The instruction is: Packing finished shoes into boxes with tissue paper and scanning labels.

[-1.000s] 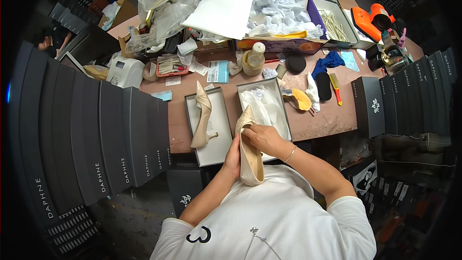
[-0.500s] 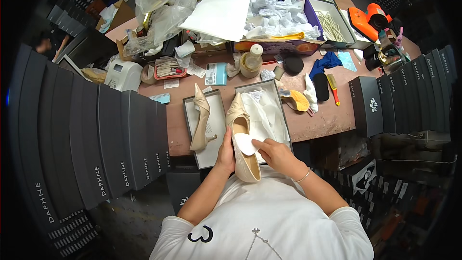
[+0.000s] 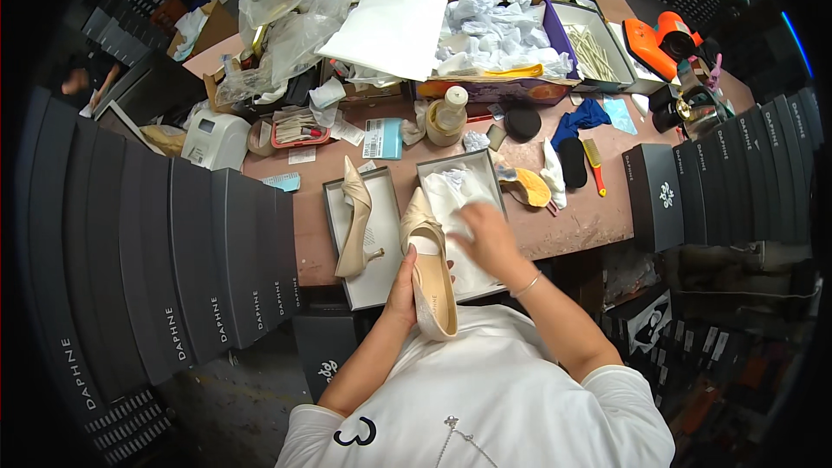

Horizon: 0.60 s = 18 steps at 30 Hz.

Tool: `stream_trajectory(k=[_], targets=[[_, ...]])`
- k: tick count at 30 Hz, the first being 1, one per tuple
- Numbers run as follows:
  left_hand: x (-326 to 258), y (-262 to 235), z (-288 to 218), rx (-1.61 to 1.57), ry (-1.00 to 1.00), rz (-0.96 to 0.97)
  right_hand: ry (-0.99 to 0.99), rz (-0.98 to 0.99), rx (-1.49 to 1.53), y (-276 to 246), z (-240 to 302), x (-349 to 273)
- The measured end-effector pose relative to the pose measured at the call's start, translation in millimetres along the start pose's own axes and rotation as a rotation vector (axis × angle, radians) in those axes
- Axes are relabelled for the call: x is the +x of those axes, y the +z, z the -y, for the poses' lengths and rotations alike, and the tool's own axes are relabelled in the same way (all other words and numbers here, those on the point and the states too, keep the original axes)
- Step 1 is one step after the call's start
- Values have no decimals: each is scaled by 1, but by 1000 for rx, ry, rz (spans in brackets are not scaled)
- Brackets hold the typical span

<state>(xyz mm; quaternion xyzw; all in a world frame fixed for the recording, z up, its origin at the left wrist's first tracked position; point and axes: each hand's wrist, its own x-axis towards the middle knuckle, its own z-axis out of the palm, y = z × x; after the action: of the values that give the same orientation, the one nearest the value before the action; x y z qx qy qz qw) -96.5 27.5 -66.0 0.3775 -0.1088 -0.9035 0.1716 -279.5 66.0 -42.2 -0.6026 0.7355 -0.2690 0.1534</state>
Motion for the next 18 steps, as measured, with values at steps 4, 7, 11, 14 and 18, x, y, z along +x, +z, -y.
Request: stream_trajectory(k=[4, 7, 11, 14, 18], targets=[[-2, 1, -1, -6, -80, -54, -33, -52, -557, 5, -72, 20], [-3, 5, -8, -49, -22, -29, 24, -114, -230, 11, -68, 19], [1, -1, -5, -114, -2, 2, -7, -179, 432, -20, -3, -2], [6, 16, 0, -125, 87, 31, -247, 19, 145, -7, 31, -4], [1, 20, 1, -105, 110, -6, -209, 131, 327, 7, 38, -22]])
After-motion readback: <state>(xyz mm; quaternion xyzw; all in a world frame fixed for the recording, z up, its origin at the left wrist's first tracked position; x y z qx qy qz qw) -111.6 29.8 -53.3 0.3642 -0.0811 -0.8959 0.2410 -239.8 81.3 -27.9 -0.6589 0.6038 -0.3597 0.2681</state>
